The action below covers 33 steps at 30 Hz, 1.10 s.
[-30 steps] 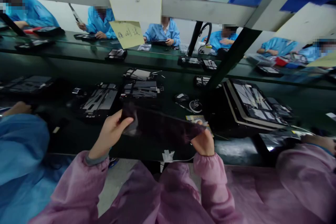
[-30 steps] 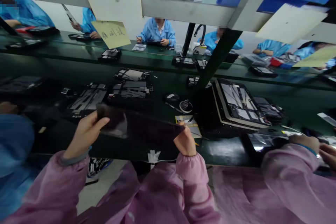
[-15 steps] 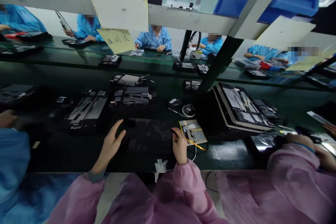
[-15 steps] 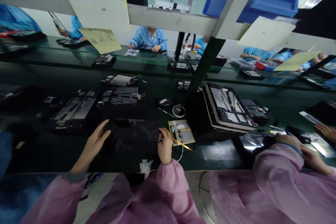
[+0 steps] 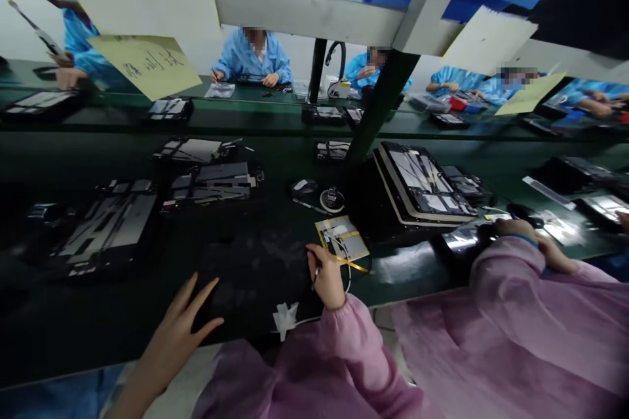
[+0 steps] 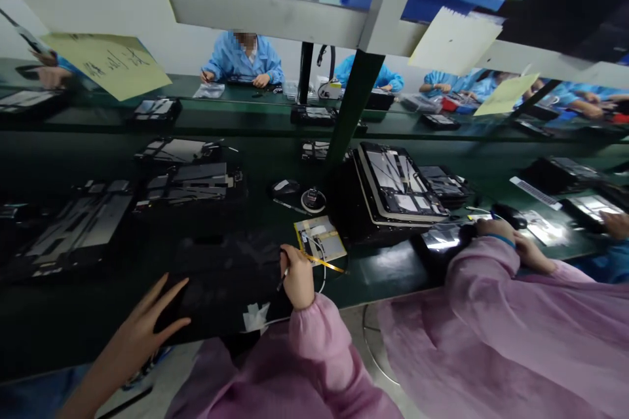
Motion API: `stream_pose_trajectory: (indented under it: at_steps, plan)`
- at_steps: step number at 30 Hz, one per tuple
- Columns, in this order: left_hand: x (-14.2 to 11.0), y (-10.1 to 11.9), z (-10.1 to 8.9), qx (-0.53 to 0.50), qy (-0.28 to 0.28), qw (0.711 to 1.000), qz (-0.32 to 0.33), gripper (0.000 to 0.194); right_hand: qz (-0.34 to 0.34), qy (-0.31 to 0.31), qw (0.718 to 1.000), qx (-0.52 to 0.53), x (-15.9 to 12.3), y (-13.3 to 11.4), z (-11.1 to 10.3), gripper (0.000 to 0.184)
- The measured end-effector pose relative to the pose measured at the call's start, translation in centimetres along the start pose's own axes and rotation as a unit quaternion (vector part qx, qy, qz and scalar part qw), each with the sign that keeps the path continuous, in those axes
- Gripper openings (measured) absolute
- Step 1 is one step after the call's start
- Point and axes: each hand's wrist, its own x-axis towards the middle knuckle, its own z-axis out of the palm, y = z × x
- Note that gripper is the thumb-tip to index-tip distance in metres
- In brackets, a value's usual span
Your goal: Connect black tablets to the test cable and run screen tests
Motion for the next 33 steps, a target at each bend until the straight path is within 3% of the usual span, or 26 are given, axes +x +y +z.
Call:
stream_pose_trajectory:
  at_steps: [2,4,7,10,13,18,25,28,33]
  plan:
    - [2.1,3.6,-1.0,0.032,0.055,0.996,0.059,0.053,0.021,0.001,1.0,-0.002,0.8,0.6,-1.6,0.025]
    - [5.3,8.7,-0.9,-0.006,0.067,0.985,0.159,0.036,0.056,-0.008,0.998,0.017,1.4,1.4,-3.2,0.025]
    - [10.2,16.4,1.9,-0.04,-0.052,0.954,0.291,0.02,0.098,-0.035,0.99,0.09,1.8,2.5,-4.9,0.027]
    - [13.2,20.9,5.5,-0.015,-0.141,0.918,0.369,0.012,0.111,-0.032,0.983,0.145,1.6,3.2,-5.3,0.027]
    - [14.1,21.6,7.4,-0.017,-0.165,0.909,0.382,0.012,0.116,-0.027,0.978,0.172,1.0,3.7,-5.4,0.026]
    - [14.4,20.1,7.3,-0.034,-0.162,0.916,0.365,0.015,0.119,-0.073,0.981,0.137,0.1,4.3,-7.1,0.024]
    - [14.1,19.9,7.5,0.15,-0.171,0.893,0.389,0.016,0.064,-0.119,0.985,0.108,2.2,5.5,-10.5,0.024]
    - [14.1,19.8,6.9,0.169,-0.158,0.895,0.38,0.013,0.023,-0.126,0.988,0.088,4.1,5.9,-10.3,0.025]
    - [14.2,19.8,6.7,0.179,-0.164,0.892,0.381,0.009,-0.046,-0.165,0.984,0.049,5.6,6.6,-8.0,0.023]
